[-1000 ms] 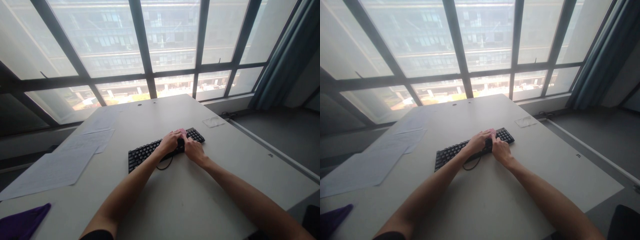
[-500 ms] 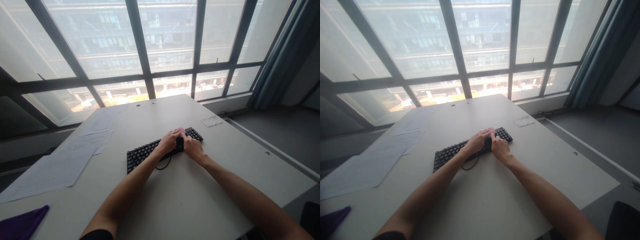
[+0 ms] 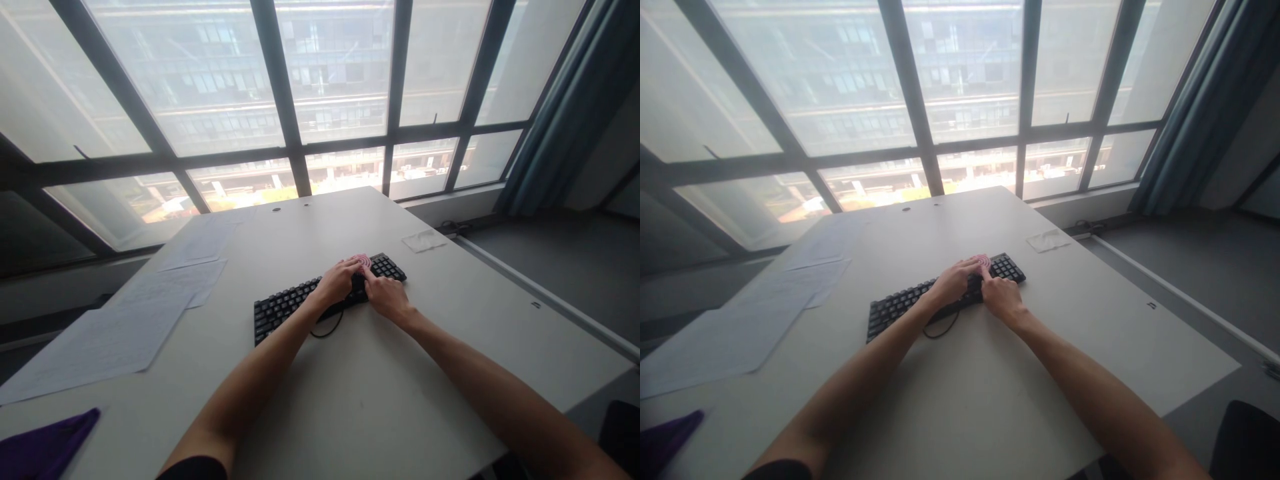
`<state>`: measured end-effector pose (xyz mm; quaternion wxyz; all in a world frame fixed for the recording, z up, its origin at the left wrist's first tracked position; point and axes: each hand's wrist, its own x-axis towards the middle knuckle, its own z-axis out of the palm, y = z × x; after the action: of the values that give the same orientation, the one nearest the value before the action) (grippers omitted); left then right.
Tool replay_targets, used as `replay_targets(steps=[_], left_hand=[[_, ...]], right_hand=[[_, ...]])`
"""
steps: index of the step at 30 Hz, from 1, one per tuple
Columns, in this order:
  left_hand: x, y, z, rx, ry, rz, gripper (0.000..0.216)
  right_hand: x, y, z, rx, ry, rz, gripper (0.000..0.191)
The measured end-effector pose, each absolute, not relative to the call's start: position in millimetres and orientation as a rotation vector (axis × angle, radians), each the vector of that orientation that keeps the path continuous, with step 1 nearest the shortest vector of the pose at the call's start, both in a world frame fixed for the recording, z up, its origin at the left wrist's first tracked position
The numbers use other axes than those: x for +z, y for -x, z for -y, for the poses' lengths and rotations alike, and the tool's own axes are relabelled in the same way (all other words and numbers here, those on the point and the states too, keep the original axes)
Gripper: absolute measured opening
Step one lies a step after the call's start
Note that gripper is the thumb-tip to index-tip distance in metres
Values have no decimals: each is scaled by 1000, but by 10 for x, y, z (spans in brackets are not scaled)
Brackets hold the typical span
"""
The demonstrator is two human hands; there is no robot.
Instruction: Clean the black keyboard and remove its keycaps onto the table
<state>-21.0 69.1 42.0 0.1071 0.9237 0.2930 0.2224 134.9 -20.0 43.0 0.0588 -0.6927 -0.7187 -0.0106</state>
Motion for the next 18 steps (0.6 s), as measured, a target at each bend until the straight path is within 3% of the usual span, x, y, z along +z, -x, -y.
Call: replay_targets(steps=[18], left_hand=[[504,271,-804,835,-2594,-878,71]], right_hand=[[455,-1384,194,-64,2088,2082,54]])
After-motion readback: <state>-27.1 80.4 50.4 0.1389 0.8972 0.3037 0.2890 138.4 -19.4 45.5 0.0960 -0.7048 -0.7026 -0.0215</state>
